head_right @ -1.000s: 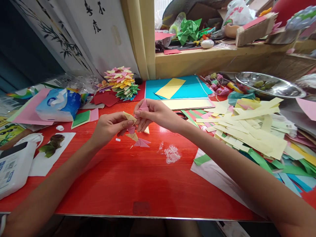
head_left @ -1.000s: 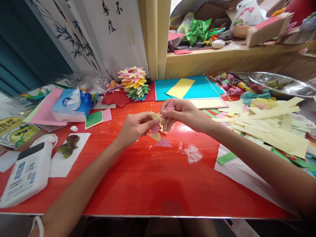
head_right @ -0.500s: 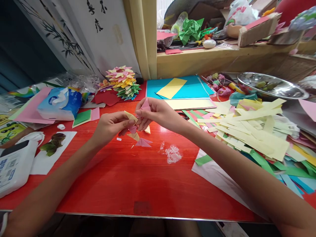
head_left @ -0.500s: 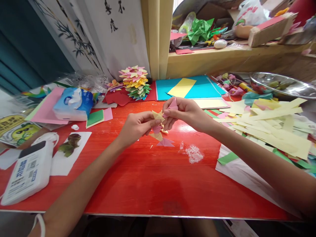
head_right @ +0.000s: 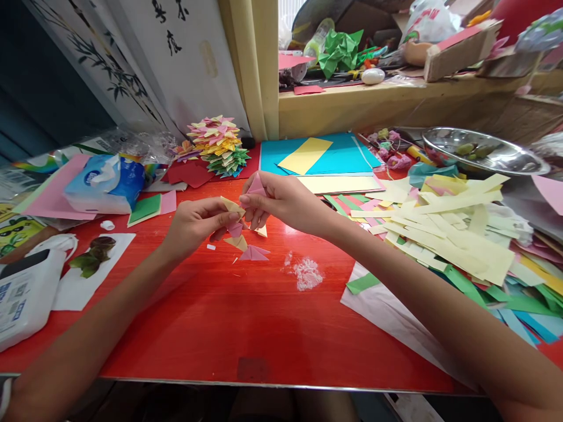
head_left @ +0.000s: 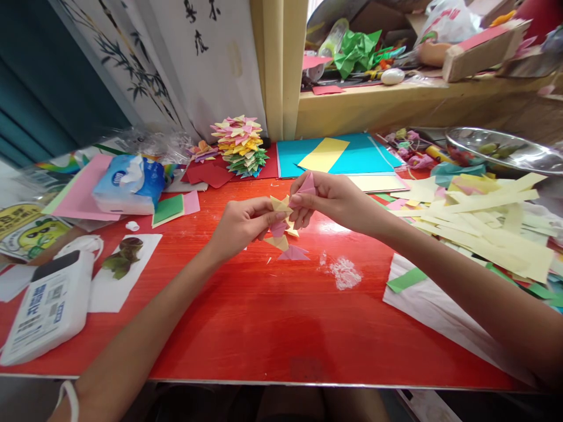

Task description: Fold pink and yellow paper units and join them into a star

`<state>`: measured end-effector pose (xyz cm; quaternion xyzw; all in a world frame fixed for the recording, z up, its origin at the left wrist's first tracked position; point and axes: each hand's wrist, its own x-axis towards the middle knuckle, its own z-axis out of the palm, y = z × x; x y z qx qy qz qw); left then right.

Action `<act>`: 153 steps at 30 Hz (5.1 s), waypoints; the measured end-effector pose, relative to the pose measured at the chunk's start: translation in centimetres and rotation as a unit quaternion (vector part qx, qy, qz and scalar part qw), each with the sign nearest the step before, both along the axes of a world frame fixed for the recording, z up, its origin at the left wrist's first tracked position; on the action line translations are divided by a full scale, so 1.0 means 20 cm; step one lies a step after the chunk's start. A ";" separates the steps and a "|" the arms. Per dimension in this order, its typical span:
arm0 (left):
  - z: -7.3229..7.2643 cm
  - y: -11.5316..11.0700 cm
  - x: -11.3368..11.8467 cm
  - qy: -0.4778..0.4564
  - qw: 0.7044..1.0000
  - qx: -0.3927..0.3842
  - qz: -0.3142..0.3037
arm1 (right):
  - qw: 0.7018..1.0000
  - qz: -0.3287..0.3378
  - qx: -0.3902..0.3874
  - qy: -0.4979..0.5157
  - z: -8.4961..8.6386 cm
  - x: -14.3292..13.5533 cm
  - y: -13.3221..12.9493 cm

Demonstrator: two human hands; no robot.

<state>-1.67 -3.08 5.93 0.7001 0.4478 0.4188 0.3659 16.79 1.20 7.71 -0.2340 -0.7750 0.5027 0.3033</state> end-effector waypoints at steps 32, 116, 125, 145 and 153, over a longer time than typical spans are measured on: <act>0.01 -0.02 0.01 0.012 1.000 0.013 -0.002 | 0.995 -0.046 0.075 -0.041 0.00 0.00 -0.03; -0.08 0.11 -0.05 -0.028 0.987 -0.154 0.027 | 0.993 -0.025 -0.110 -0.037 -0.23 -0.02 0.11; -0.09 0.11 -0.05 0.037 0.992 -0.119 0.022 | 0.989 -0.015 -0.138 -0.053 -0.20 0.00 0.13; -0.10 0.12 -0.06 0.064 0.991 -0.063 0.097 | 0.977 -0.033 -0.208 -0.028 -0.24 -0.01 0.14; -0.11 0.12 -0.06 0.068 0.991 -0.063 0.092 | 0.976 -0.043 -0.212 0.008 -0.29 -0.02 0.15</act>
